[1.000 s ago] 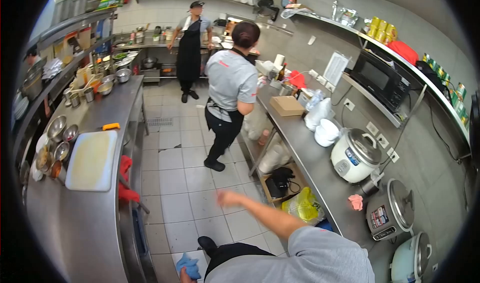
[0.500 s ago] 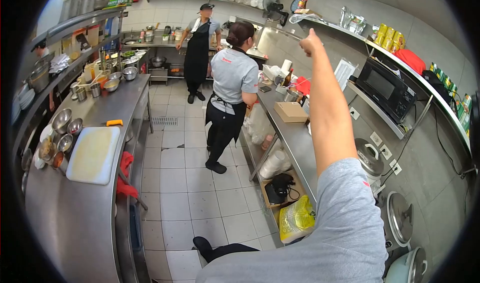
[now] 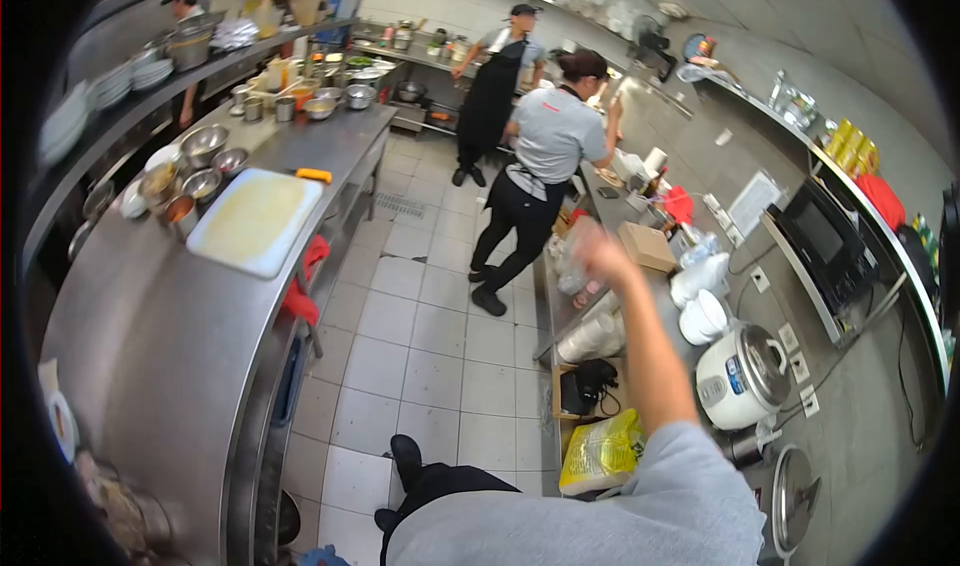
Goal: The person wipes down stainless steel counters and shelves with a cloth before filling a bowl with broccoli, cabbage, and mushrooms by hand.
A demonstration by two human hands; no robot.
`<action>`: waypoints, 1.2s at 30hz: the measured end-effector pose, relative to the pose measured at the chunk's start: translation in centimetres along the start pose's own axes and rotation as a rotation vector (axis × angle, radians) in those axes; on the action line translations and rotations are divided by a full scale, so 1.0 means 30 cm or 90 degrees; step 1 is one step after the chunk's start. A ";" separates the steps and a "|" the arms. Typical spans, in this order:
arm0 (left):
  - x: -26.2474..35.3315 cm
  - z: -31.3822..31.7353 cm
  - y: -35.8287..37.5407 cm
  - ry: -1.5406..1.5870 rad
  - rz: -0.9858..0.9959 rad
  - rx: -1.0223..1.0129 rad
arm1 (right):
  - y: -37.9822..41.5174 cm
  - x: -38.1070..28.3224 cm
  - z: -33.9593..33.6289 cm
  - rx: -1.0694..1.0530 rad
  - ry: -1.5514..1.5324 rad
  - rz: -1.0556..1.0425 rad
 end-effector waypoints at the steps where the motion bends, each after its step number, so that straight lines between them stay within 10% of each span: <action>1: 0.001 -0.060 -0.003 0.007 0.013 0.026 | 0.144 -0.119 0.211 -0.161 -0.114 0.038; 3: 0.026 -0.181 -0.013 0.012 0.040 0.080 | 0.328 -0.158 0.588 -0.633 -0.009 0.014; 5: -0.039 -0.336 -0.066 0.013 0.057 0.132 | 0.384 -0.265 0.792 -0.815 0.053 0.084; 9: 0.015 -0.398 -0.140 -0.023 0.039 0.237 | 0.179 -0.547 0.976 -0.456 0.075 -0.377; 17: 0.025 -0.312 -0.076 -0.042 0.205 0.202 | 0.041 -1.325 1.339 -0.374 -0.452 -0.517; 29: 0.148 -0.035 -0.052 0.025 0.330 0.302 | 0.069 -1.721 1.808 -0.262 -0.362 -0.864; 34: 0.385 -0.416 -0.233 0.128 0.468 0.341 | 0.169 -1.789 1.924 -0.218 -0.334 -0.886; 36: 0.372 -0.730 -0.372 -0.310 0.443 0.676 | 0.184 -1.778 2.013 -0.205 -0.305 -0.927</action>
Point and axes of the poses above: each hand's wrist, its own y-axis away from the middle knuckle, its own z-axis out of the palm, x = y × z, the point moved 4 cm from there along -y, towards the middle knuckle, and after that the axes turned 12 degrees about -z, right-handed, at the moved point
